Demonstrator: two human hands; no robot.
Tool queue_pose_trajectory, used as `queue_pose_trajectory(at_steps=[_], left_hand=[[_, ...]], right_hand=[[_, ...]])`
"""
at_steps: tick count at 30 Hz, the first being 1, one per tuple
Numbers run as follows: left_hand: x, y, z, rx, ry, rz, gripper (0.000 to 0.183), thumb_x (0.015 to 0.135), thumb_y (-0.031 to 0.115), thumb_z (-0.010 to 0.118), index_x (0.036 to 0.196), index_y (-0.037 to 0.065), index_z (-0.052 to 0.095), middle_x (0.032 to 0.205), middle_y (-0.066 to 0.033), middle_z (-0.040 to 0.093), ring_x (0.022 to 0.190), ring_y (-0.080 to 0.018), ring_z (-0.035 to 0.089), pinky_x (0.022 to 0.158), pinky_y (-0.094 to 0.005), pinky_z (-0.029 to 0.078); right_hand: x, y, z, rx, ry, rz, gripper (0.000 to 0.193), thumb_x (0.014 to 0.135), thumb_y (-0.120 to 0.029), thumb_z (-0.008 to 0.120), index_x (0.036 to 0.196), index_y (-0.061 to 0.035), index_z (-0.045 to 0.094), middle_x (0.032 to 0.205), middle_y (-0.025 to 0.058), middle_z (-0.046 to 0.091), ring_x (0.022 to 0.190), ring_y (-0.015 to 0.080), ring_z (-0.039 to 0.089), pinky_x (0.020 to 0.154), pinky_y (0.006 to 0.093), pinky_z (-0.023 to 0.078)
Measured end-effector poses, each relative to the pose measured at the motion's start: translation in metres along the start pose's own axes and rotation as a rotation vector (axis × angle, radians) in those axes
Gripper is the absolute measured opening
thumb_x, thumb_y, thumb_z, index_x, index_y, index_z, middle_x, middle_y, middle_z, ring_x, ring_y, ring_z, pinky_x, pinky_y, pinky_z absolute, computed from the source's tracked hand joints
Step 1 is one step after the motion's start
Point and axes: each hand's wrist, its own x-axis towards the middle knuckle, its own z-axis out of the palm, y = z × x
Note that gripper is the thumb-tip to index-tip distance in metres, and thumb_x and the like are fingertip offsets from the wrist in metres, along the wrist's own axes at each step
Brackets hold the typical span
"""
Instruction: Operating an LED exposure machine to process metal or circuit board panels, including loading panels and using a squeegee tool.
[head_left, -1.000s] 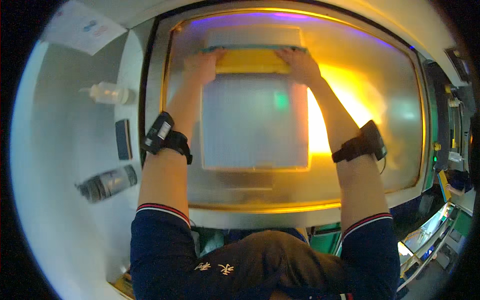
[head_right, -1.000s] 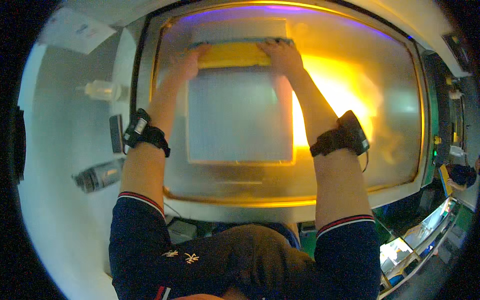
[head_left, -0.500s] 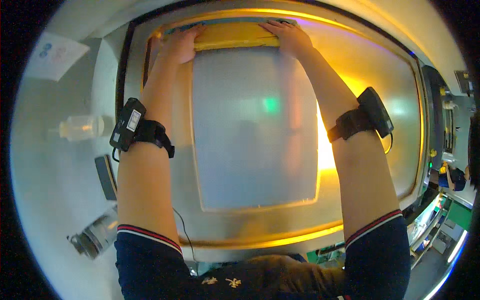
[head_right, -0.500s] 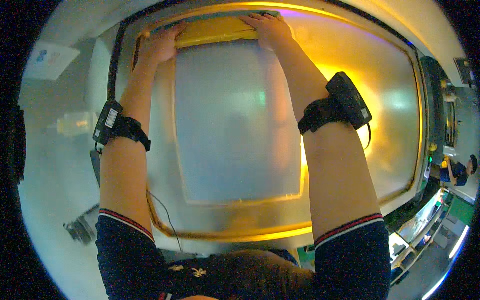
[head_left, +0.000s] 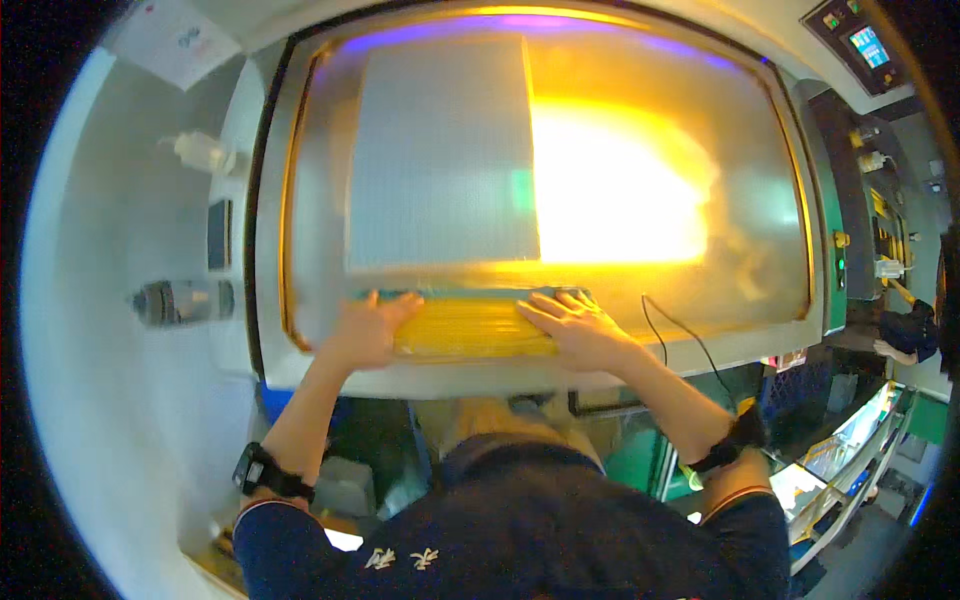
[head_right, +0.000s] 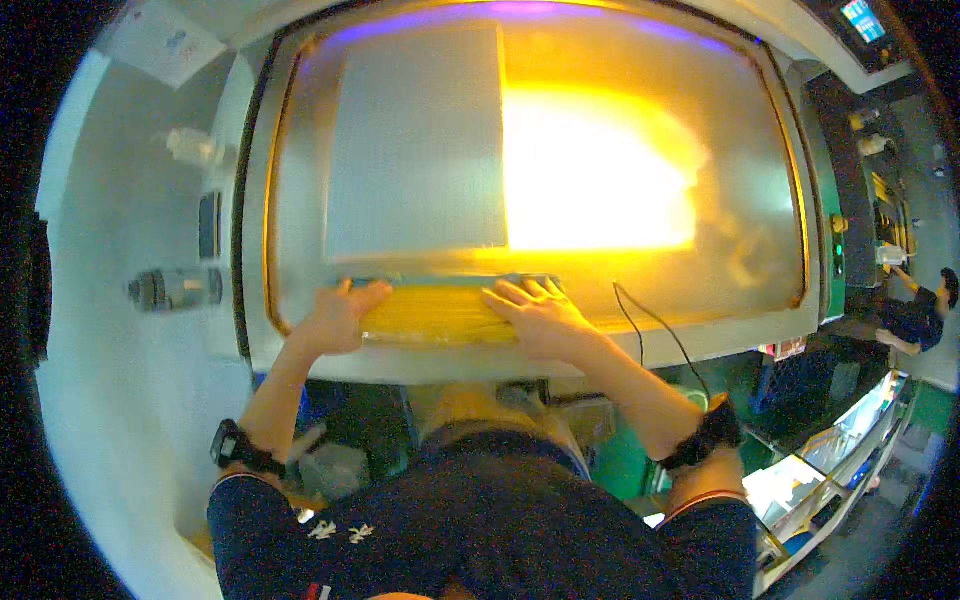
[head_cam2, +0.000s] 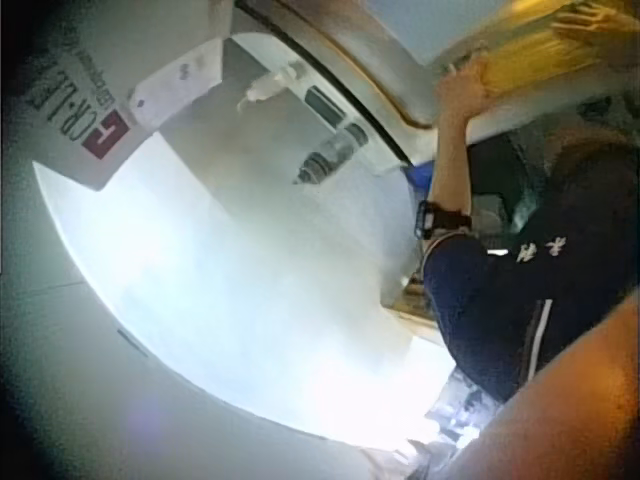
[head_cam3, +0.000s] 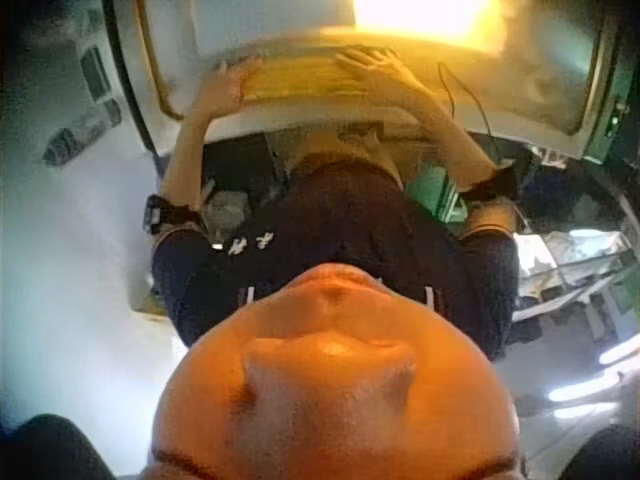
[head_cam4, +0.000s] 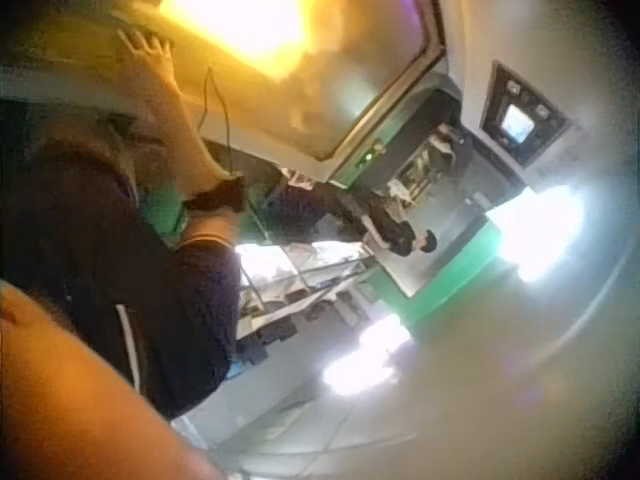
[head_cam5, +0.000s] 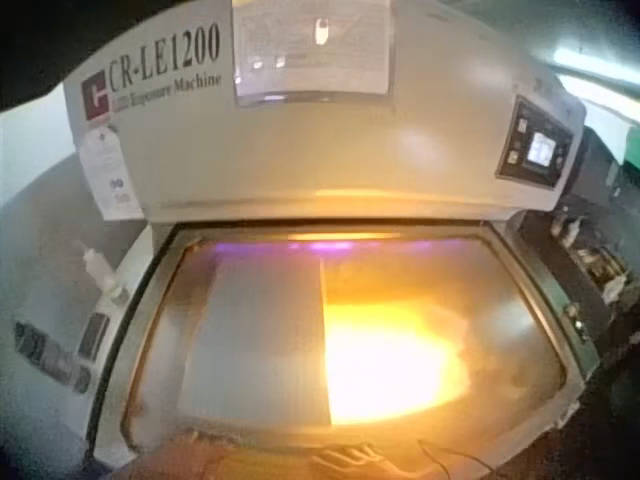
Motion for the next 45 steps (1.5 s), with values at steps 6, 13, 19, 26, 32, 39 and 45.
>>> queue_pose_trajectory(at_steps=[6, 13, 19, 26, 32, 39, 45], left_hand=[[-0.016, 0.037, -0.039, -0.446, -0.561, -0.282, 0.074, 0.087, 0.026, 0.063, 0.153, 0.032, 0.03, 0.159, 0.0109, 0.03, 0.14, -0.0397, 0.037, 0.108, -0.0731, 0.024], [0.034, 0.073, -0.039, -0.409, -0.395, -0.264, 0.07, 0.085, 0.025, 0.065, 0.15, 0.03, 0.038, 0.146, 0.0016, 0.05, 0.131, -0.0387, 0.048, 0.106, -0.0653, 0.034], [0.199, -0.069, -0.017, -0.515, -0.426, -0.176, 0.072, 0.073, 0.005, 0.061, 0.141, 0.027, 0.05, 0.122, -0.0109, 0.066, 0.111, -0.034, 0.063, 0.093, -0.0467, 0.05], [0.394, -0.172, 0.045, -0.297, 0.076, -0.293, 0.065, 0.077, 0.005, 0.059, 0.137, 0.028, 0.053, 0.117, -0.0168, 0.067, 0.108, -0.0365, 0.064, 0.092, -0.0479, 0.052], [0.509, -0.268, 0.076, -0.389, 0.11, -0.246, 0.064, 0.08, 0.002, 0.057, 0.14, 0.023, 0.051, 0.116, -0.0206, 0.067, 0.109, -0.0395, 0.063, 0.097, -0.0482, 0.048], [0.462, -0.248, 0.068, -0.258, 0.006, -0.367, 0.057, 0.081, 0.004, 0.054, 0.135, 0.021, 0.056, 0.121, -0.0193, 0.065, 0.112, -0.0384, 0.062, 0.098, -0.0481, 0.048], [0.462, -0.112, 0.009, -0.355, 0.024, -0.201, 0.058, 0.082, 0.007, 0.06, 0.137, 0.025, 0.055, 0.124, -0.0191, 0.063, 0.115, -0.0418, 0.058, 0.099, -0.0492, 0.047]], right_hand=[[-0.054, -0.043, 0.01, -0.004, 0.076, 0.046, 0.07, 0.085, -0.033, 0.063, 0.15, -0.0265, 0.036, 0.152, 0.004, 0.043, 0.134, 0.0338, 0.047, 0.106, 0.0491, 0.043], [-0.079, 0.003, 0.002, -0.144, 0.156, 0.155, 0.064, 0.082, -0.014, 0.061, 0.144, -0.0263, 0.045, 0.143, 0.0041, 0.052, 0.124, 0.0309, 0.055, 0.096, 0.0465, 0.049], [0.076, 0.118, -0.105, 0.073, -0.014, 0.188, 0.07, 0.082, -0.001, 0.051, 0.145, -0.0329, 0.045, 0.139, -0.0028, 0.057, 0.122, 0.0239, 0.056, 0.096, 0.0392, 0.05], [0.236, 0.272, -0.165, -0.28, 0.273, 0.259, 0.079, 0.081, 0.002, 0.052, 0.15, -0.0314, 0.035, 0.157, -0.0011, 0.034, 0.139, 0.0292, 0.039, 0.112, 0.0443, 0.038], [0.343, 0.359, -0.205, -0.15, 0.365, 0.204, 0.076, 0.082, 0.001, 0.055, 0.15, -0.0291, 0.037, 0.152, 0.0036, 0.042, 0.139, 0.0293, 0.04, 0.112, 0.0422, 0.038], [0.337, 0.318, -0.17, -0.33, 0.39, 0.263, 0.07, 0.085, -0.003, 0.053, 0.148, -0.0307, 0.04, 0.151, 0.0035, 0.045, 0.134, 0.0284, 0.046, 0.112, 0.0417, 0.038], [0.197, 0.377, -0.116, -0.203, 0.57, 0.401, 0.057, 0.076, -0.006, 0.064, 0.129, -0.0255, 0.058, 0.128, 0.0093, 0.06, 0.122, 0.0318, 0.056, 0.099, 0.0511, 0.048]])
